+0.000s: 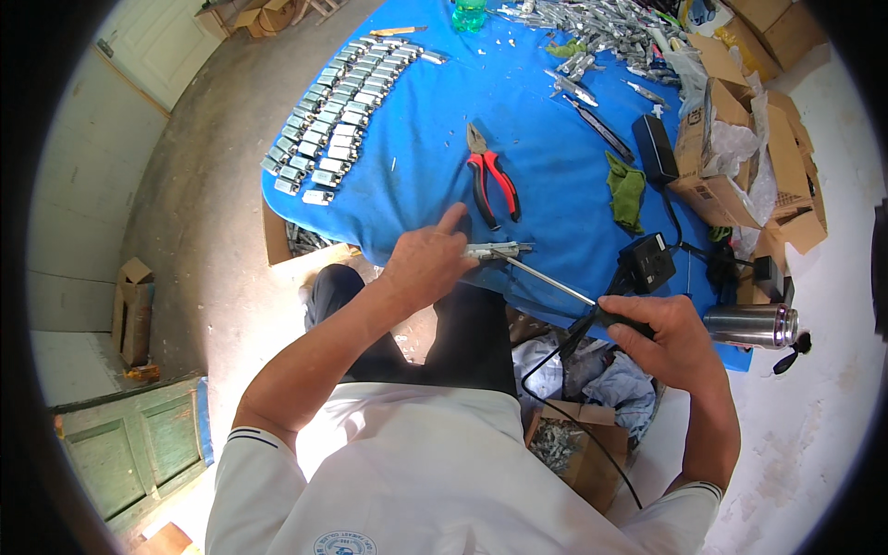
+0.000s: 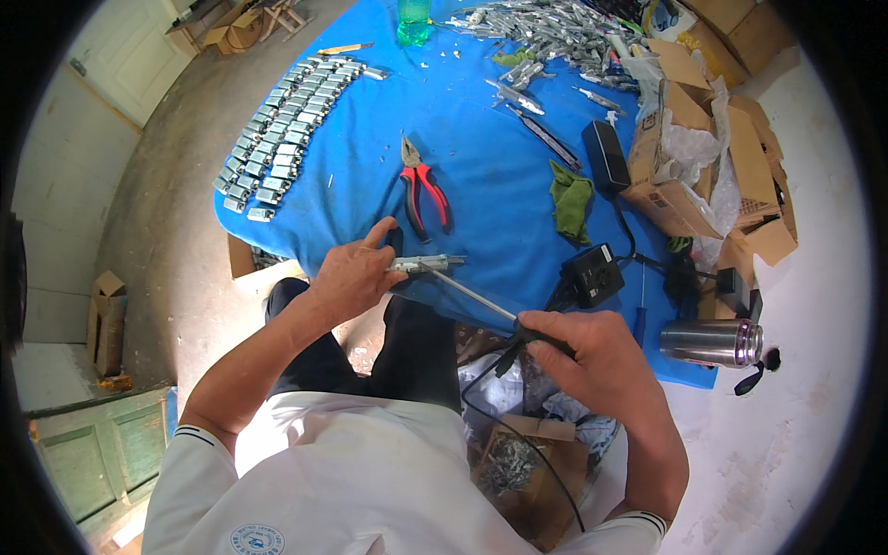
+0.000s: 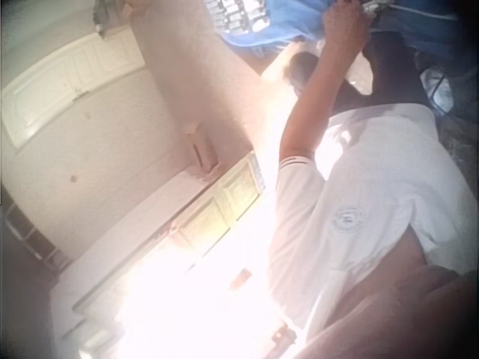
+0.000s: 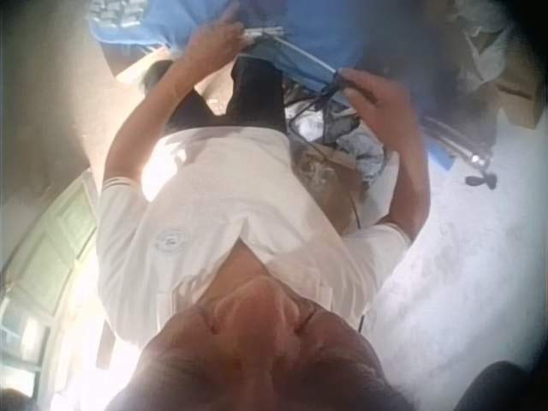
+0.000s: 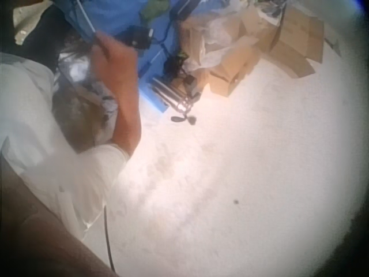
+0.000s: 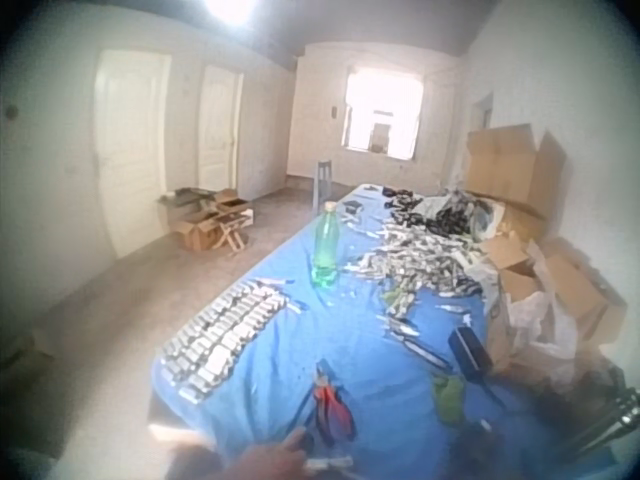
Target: The person sits on the floor and uses a screwdriver to remove screws from a small electronic device. They then use their hands to separate the device's casing and remove internal components.
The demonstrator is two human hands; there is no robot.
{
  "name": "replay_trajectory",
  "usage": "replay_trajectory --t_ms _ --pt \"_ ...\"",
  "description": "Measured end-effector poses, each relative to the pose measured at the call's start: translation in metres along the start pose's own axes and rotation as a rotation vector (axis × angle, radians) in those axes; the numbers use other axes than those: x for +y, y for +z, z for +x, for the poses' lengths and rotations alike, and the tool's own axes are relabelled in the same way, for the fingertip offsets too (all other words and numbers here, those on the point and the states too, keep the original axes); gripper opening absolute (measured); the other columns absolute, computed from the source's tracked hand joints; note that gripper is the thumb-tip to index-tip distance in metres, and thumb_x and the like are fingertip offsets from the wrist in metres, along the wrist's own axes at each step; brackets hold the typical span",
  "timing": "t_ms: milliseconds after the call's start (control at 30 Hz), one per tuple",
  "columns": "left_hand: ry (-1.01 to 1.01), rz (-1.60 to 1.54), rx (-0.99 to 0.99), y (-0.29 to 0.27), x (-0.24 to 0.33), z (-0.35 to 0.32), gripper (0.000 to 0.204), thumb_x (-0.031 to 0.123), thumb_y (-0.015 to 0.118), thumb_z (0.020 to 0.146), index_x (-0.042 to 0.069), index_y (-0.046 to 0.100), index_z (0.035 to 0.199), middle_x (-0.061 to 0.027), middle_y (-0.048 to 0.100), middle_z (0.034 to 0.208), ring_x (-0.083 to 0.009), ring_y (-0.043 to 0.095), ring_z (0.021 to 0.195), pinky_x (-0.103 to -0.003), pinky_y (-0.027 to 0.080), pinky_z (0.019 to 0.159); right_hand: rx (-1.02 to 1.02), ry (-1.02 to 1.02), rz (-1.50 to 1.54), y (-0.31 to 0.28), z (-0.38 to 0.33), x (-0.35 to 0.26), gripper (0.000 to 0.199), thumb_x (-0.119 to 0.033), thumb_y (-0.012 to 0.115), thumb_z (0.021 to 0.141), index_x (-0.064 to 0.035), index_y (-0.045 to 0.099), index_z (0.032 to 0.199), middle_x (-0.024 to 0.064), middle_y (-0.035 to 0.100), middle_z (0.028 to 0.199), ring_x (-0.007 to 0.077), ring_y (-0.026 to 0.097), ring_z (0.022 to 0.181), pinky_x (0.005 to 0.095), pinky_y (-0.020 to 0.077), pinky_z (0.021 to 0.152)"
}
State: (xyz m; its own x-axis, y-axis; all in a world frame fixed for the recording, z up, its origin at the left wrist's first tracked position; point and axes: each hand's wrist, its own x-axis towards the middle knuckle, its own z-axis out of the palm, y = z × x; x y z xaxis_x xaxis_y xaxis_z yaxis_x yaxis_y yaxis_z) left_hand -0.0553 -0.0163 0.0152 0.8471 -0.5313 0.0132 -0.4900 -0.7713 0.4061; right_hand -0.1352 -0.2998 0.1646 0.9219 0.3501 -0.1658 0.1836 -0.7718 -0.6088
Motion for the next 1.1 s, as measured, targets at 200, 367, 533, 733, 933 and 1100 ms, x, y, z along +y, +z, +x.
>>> replay_trajectory --t_ms 200,367,533,733,933,1100 --pt "0.020 0.017 0.048 0.005 -0.001 -0.002 0.029 0.028 0.067 0.086 0.002 0.058 0.079 -0.0167 0.046 0.139 -0.0299 0.066 0.082 -0.041 0.052 0.071 -0.088 0.103 -0.008 -0.011 0.011 -0.019 0.029 -0.005 0.069 0.081 0.0015 0.068 0.109 0.0184 0.071 0.093 0.0227 0.070 0.074 0.0296 0.0524 0.067" --pt "0.032 0.014 0.073 0.007 -0.001 -0.001 0.029 0.027 0.068 0.086 0.001 0.059 0.078 -0.0163 0.047 0.137 -0.0290 0.066 0.080 -0.040 0.052 0.069 -0.044 -0.010 -0.157 0.000 0.007 -0.028 0.028 -0.004 0.068 0.081 0.0013 0.067 0.109 0.0190 0.070 0.091 0.0293 0.069 0.073 0.0341 0.0517 0.065" --pt "0.031 -0.003 0.047 0.006 -0.002 0.000 0.030 0.027 0.066 0.087 0.000 0.059 0.078 -0.0173 0.048 0.135 -0.0296 0.066 0.078 -0.040 0.052 0.069 -0.030 0.011 -0.238 0.016 0.000 -0.048 0.026 -0.007 0.065 0.083 -0.0023 0.065 0.109 0.0183 0.064 0.077 0.0362 0.062 0.070 0.0431 0.0484 0.060" --pt "0.054 -0.013 0.069 0.006 -0.005 0.001 0.031 0.027 0.065 0.088 -0.001 0.060 0.076 -0.0181 0.048 0.135 -0.0310 0.066 0.076 -0.042 0.052 0.068 -0.005 -0.035 -0.318 0.025 0.005 -0.055 0.027 -0.008 0.064 0.084 -0.0012 0.063 0.110 0.0173 0.063 0.075 0.0350 0.063 0.067 0.0430 0.0486 0.058" --pt "0.036 -0.047 0.070 0.006 -0.004 0.002 0.031 0.026 0.066 0.087 -0.002 0.060 0.076 -0.0193 0.048 0.135 -0.0321 0.066 0.074 -0.042 0.052 0.068 0.007 0.055 -0.313 0.042 -0.002 -0.064 0.026 -0.009 0.063 0.085 -0.0025 0.063 0.110 0.0161 0.064 0.075 0.0339 0.062 0.066 0.0424 0.0492 0.057" --pt "0.031 -0.061 0.087 0.008 -0.004 0.002 0.030 0.026 0.066 0.087 -0.002 0.059 0.077 -0.0193 0.049 0.135 -0.0322 0.065 0.074 -0.042 0.052 0.068 0.176 0.057 -0.221 0.074 -0.018 -0.051 0.027 -0.008 0.063 0.085 -0.0022 0.063 0.112 0.0166 0.066 0.078 0.0343 0.063 0.068 0.0417 0.0507 0.060"
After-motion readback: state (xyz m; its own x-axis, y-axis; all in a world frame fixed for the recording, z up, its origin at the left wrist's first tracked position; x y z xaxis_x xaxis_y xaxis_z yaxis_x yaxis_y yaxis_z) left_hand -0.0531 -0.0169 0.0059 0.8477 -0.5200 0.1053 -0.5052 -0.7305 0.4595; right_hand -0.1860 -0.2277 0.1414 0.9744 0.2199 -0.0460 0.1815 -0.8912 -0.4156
